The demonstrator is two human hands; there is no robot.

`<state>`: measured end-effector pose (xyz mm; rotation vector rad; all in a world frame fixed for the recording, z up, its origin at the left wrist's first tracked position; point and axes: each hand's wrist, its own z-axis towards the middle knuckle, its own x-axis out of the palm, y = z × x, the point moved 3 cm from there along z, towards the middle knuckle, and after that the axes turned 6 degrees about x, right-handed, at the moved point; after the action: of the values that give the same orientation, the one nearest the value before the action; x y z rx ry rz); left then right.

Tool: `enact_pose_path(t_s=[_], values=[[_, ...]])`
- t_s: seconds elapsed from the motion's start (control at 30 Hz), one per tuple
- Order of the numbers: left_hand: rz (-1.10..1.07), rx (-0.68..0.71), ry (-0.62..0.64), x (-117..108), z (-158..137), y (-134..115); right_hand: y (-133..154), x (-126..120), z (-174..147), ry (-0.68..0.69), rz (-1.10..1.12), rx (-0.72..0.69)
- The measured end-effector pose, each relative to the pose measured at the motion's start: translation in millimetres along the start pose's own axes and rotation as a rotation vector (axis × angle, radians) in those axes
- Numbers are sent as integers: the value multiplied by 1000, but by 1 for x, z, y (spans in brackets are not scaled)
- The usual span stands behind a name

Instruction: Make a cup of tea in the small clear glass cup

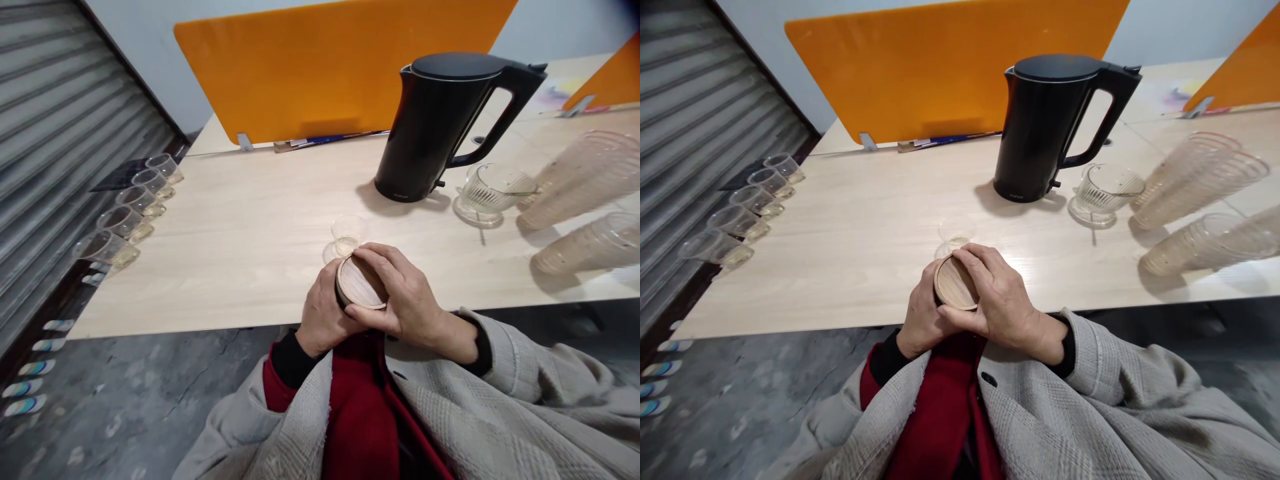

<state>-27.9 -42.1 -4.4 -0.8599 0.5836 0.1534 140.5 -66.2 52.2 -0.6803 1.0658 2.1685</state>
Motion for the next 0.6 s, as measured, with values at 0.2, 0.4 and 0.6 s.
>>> enact_pose_path(t_s=[0.2,0.4,0.6], values=[[-83,-96,10,-7,6,-4,-2,2,7,3,55,33],[-133,-248,55,-16,15,-7,-6,-10,17,-42,246,187],[-171,-207,51,-15,21,-2,-23,-27,15,-180,278,334]])
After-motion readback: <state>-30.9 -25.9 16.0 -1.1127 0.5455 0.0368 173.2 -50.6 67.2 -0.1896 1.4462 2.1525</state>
